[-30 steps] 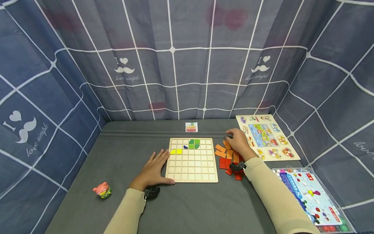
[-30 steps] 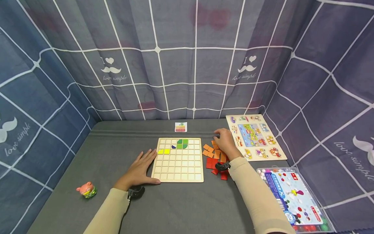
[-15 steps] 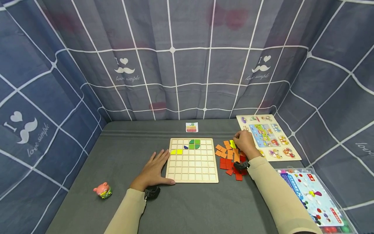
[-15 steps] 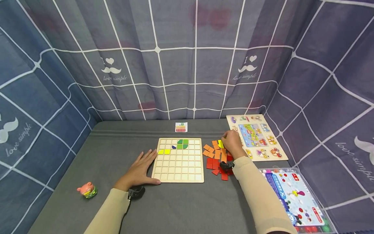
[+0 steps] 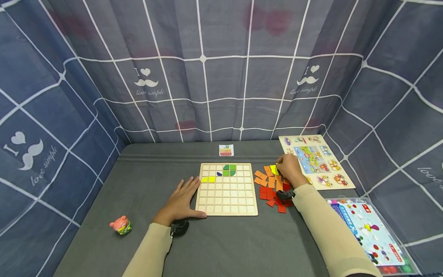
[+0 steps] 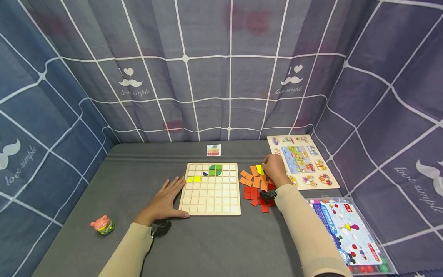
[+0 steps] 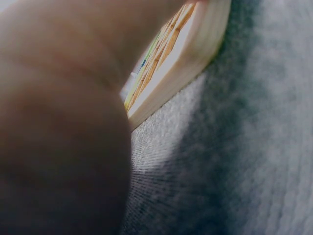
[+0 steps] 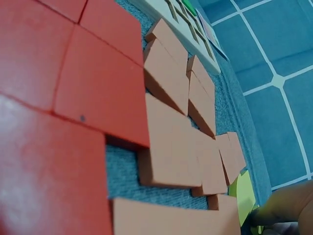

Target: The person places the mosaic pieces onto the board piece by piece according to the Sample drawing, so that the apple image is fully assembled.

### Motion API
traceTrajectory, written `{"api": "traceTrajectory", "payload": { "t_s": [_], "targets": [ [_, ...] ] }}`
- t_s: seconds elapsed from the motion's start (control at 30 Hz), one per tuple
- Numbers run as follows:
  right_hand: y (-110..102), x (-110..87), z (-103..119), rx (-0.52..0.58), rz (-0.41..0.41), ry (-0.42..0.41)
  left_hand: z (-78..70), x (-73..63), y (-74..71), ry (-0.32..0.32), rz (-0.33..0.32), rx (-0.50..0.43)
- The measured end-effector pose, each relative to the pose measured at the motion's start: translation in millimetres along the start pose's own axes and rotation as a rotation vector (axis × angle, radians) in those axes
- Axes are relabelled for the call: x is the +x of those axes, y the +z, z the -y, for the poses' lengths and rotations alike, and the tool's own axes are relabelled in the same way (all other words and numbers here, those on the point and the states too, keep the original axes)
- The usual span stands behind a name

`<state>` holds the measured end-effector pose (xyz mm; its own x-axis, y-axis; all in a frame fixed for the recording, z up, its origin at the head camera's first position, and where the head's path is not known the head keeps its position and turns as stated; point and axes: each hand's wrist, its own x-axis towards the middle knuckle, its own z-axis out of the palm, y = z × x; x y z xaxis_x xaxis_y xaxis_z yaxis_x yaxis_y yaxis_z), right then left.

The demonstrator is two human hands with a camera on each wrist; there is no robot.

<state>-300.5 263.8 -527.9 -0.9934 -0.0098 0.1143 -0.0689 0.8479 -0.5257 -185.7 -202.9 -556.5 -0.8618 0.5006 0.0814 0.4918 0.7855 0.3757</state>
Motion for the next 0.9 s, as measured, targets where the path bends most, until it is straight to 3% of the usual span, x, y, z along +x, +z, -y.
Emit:
{"api": "traceTrajectory", "payload": {
  "t_s": [0.3,0.9],
  "targets": [
    [2.9,-4.5,-1.6,0.018,-0.062,-0.026,0.2,0.0,-0.8,-0.013,0.011,0.0],
    [0.2,-4.7,4.0,0.103,-0.03,-0.056,-0.4,0.3,-0.3,-0.004,-0.003,-0.002]
  ]
}}
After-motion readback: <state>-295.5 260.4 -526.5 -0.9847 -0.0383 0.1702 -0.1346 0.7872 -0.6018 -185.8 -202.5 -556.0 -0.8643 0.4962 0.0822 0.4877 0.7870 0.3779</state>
